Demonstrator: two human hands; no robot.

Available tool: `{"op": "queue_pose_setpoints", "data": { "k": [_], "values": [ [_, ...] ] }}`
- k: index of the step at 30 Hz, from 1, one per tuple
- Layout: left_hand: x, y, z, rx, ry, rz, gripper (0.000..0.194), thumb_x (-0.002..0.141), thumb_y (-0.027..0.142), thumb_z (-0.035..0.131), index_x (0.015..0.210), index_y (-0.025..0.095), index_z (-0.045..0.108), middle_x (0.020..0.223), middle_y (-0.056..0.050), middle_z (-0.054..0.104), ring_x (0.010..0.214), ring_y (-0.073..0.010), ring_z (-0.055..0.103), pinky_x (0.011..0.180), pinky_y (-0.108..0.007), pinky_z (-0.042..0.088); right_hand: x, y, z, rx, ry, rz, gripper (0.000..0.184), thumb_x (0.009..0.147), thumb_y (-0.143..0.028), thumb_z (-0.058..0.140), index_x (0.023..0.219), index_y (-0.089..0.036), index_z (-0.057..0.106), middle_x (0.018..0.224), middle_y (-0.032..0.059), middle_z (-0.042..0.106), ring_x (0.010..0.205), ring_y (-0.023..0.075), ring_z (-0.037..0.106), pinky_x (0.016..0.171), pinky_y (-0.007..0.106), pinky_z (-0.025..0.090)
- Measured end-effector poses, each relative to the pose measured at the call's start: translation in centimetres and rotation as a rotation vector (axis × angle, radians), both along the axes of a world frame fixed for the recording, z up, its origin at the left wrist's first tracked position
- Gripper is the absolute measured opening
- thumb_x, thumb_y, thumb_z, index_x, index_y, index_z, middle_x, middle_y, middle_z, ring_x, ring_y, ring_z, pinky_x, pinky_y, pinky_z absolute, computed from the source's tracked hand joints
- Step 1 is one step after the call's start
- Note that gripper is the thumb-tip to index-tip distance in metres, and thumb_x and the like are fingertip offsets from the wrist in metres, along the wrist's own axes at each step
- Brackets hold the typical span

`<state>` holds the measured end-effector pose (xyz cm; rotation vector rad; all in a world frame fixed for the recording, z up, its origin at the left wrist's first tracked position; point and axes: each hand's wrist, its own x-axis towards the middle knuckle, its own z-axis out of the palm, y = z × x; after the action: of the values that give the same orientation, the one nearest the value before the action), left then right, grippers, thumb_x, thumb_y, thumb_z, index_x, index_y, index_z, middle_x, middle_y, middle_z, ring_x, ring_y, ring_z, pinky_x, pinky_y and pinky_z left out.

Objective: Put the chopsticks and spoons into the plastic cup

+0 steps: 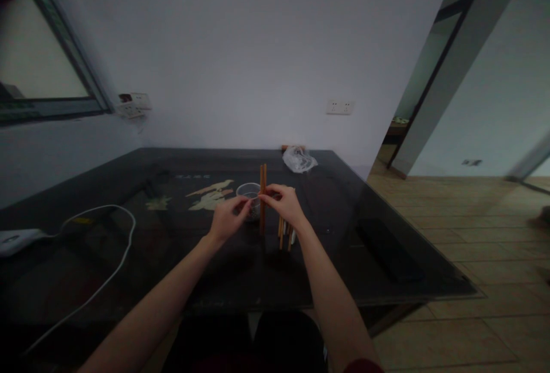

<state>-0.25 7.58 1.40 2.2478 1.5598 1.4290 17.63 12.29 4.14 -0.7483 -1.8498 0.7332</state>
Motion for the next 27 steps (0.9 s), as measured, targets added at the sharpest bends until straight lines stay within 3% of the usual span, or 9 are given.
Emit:
{"op": "queue_pose_setpoints", "data": {
  "k": [5, 10, 13, 17, 21, 27],
  "values": [
    [-1.4, 2.1, -0.5, 0.086, -0.308, 0.121, 0.022, 0.087, 0.030, 0.048, 0.103, 0.018, 0.057, 0.101, -0.008, 0.060, 0.090, -0.0168, 0.056, 0.077, -0.028, 0.045, 0.0, 0.0, 0.0, -0.001, -0.004, 0.000, 0.027, 0.074, -0.043, 0.066, 0.080, -0.017, 0.069, 0.070, 0.0042, 0.068, 0.060, 0.0156, 0.061, 0.054, 0.025, 0.048],
    [-2.5, 5.2, -3.0, -0.137, -0.511, 0.120, 0.038, 0.085, 0.038, 0.051, 0.115, 0.015, 0.049, 0.114, -0.012, 0.054, 0.105, -0.0194, 0.054, 0.091, -0.034, 0.043, -0.1, 0.1, -0.1, 0.012, -0.001, -0.023, 0.029, 0.074, -0.045, 0.065, 0.077, -0.016, 0.068, 0.068, 0.0030, 0.065, 0.057, 0.0146, 0.059, 0.053, 0.025, 0.048],
    [-2.5, 5.8, -4.0, -0.255, -0.523, 0.052, 0.055, 0.078, 0.042, 0.061, 0.122, 0.014, 0.043, 0.119, -0.015, 0.053, 0.112, -0.0225, 0.052, 0.095, -0.036, 0.041, -0.1, 0.2, -0.1, 0.034, -0.010, -0.049, 0.029, 0.074, -0.045, 0.065, 0.076, -0.017, 0.067, 0.070, 0.0036, 0.065, 0.062, 0.0156, 0.059, 0.054, 0.024, 0.047],
    [-2.0, 5.6, -4.5, -0.279, -0.474, -0.092, 0.072, 0.064, 0.032, 0.075, 0.123, 0.013, 0.039, 0.121, -0.016, 0.054, 0.114, -0.0233, 0.053, 0.098, -0.038, 0.040, 0.0, 0.3, -0.1, 0.043, -0.018, -0.063, 0.028, 0.074, -0.044, 0.064, 0.074, -0.016, 0.067, 0.072, 0.0044, 0.065, 0.065, 0.0160, 0.059, 0.055, 0.024, 0.046],
    [-1.8, 5.6, -5.1, -0.295, -0.471, -0.152, 0.069, 0.059, 0.024, 0.078, 0.117, 0.013, 0.042, 0.118, -0.016, 0.057, 0.110, -0.0227, 0.056, 0.097, -0.039, 0.041, -0.1, 0.3, -0.2, 0.013, -0.003, -0.056, 0.028, 0.073, -0.044, 0.066, 0.076, -0.016, 0.067, 0.069, 0.0042, 0.066, 0.062, 0.0161, 0.059, 0.054, 0.025, 0.046],
    [-1.9, 5.5, -5.5, -0.359, -0.427, -0.071, 0.062, 0.055, 0.026, 0.080, 0.107, 0.012, 0.048, 0.109, -0.014, 0.061, 0.105, -0.0249, 0.058, 0.091, -0.039, 0.045, -0.1, 0.4, -0.4, -0.024, 0.026, -0.069, 0.030, 0.072, -0.045, 0.067, 0.078, -0.016, 0.067, 0.071, 0.0057, 0.068, 0.064, 0.0185, 0.061, 0.057, 0.028, 0.047]
  ]
}}
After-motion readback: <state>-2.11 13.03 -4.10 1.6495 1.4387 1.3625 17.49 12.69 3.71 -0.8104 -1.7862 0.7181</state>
